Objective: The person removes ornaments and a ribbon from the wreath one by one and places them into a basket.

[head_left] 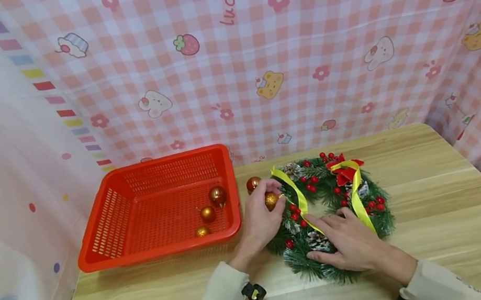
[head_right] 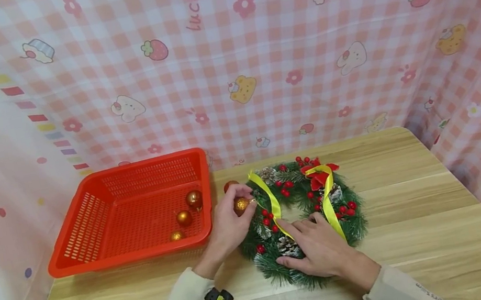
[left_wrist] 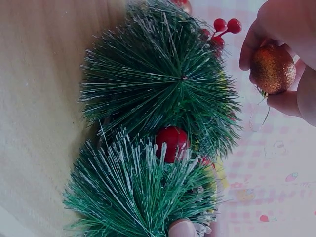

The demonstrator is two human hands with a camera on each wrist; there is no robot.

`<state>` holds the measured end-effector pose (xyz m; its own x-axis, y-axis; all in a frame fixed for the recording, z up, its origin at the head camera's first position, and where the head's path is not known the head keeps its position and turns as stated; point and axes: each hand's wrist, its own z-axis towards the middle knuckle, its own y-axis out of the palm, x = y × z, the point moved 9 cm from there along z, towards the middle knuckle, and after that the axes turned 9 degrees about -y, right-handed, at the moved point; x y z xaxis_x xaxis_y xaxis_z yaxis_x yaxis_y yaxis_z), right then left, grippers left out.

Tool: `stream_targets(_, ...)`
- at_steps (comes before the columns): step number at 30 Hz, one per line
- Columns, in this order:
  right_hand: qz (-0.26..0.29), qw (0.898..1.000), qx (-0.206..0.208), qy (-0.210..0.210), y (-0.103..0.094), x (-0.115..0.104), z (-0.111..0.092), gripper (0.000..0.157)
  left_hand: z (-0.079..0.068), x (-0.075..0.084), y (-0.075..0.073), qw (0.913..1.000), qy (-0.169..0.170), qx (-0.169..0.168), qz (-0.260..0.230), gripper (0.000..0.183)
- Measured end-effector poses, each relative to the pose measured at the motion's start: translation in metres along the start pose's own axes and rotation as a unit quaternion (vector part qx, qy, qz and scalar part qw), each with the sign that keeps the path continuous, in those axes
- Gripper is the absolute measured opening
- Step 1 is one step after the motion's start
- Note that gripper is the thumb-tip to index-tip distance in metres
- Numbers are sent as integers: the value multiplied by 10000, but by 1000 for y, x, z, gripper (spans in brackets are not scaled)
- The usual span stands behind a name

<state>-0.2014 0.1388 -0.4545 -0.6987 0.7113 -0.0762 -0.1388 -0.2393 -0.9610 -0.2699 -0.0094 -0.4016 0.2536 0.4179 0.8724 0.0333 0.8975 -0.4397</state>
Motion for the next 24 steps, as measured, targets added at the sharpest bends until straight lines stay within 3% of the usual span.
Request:
stream_targets(10,-27,10000,27,-12,0,1,1,81,-4,12,-18,9993,181,90,-329,25)
stream_targets(16,-10,10000,6,8,0,1,0,82,-5,11,-34,9982,0,150,-578,26)
stream_targets(24,-17,10000,-8,-5,1,0,0,81,-6,5,-61,9967,-89,536,-595,26)
